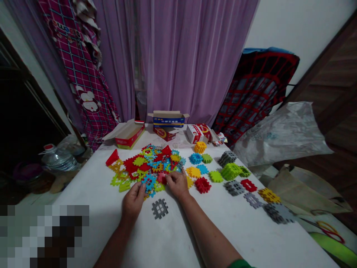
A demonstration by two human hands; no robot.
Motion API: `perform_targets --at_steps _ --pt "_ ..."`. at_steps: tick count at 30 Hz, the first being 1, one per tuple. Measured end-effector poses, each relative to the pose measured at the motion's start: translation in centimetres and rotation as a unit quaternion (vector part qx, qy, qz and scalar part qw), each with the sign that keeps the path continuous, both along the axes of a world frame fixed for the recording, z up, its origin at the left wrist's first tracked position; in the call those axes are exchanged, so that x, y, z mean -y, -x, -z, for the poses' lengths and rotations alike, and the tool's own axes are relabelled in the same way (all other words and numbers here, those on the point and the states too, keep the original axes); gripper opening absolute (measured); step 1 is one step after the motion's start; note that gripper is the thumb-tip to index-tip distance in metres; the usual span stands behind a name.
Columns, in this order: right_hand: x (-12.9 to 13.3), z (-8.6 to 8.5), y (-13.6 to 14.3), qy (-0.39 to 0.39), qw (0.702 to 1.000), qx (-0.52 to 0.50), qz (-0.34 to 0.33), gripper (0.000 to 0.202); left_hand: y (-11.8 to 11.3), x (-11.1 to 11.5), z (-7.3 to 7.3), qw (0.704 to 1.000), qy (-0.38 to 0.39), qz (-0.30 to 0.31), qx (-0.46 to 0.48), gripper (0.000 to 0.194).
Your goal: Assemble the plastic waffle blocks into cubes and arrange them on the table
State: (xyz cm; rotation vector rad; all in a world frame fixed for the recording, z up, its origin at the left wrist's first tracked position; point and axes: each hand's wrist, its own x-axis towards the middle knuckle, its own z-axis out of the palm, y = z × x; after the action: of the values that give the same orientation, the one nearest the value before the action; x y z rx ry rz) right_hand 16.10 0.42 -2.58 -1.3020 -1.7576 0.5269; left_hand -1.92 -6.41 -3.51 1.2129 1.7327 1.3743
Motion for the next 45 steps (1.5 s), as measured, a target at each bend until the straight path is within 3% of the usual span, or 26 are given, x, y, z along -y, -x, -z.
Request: perform_targets --at_steps 5,9,13,15,17,20,23,25,30,34,37,45 --pt "-1.3 -0.9 0.3 0.001 0.999 -0.031 0.012 0.033 -0.6 -0.8 0.3 1.0 -0.006 0.016 -0.004 0.046" --pt "3.2 -1.3 -0.9 -0.011 0.999 -0.041 -0.009 0.034 -0.9 -1.6 0.3 1.0 -0.007 0.022 0.006 0.043" --pt "9.2 -1.4 -1.7 -0.021 0.985 0.01 -0.173 0.035 -1.4 -2.5 -0.1 0.998 -0.014 0.031 0.049 0.042" --pt "10.4 -1.4 -1.5 -0.033 0.965 0.05 -0.257 0.029 -1.6 -2.9 -0.6 0.995 -0.014 0.034 0.095 0.043" --pt "9.8 -1.3 -0.9 -0.046 0.956 0.06 -0.282 0.022 -1.7 -3.2 -1.1 0.988 -0.012 0.032 0.148 0.047" --pt "6.7 -1.1 0.2 -0.054 0.971 0.086 -0.216 0.019 -1.6 -3.5 -1.7 0.977 -0.011 0.027 0.212 0.051" --pt "3.4 -0.6 0.9 -0.039 0.986 0.128 -0.101 0.02 -1.5 -3.7 -2.1 0.973 -0.006 0.017 0.23 0.056" --pt "2.2 -0.2 1.0 -0.033 0.99 0.112 -0.076 0.021 -1.5 -3.7 -2.2 0.974 -0.002 0.018 0.225 0.057" --pt "2.9 1.0 0.2 0.001 0.998 -0.044 -0.052 0.022 -2.1 -2.8 -2.3 0.974 0.024 0.062 0.215 0.059" --pt "4.2 1.8 -0.8 0.08 0.97 -0.226 -0.031 0.036 -3.0 -1.4 -2.1 0.966 0.08 0.154 0.193 0.056" --pt "4.4 2.0 -1.3 0.115 0.954 -0.276 -0.038 0.036 -3.5 -0.9 -1.8 0.962 0.092 0.187 0.177 0.054" --pt "4.1 0.9 -1.6 0.183 0.905 -0.383 -0.03 0.041 -3.0 -1.1 -1.7 0.964 0.086 0.206 0.144 0.052"
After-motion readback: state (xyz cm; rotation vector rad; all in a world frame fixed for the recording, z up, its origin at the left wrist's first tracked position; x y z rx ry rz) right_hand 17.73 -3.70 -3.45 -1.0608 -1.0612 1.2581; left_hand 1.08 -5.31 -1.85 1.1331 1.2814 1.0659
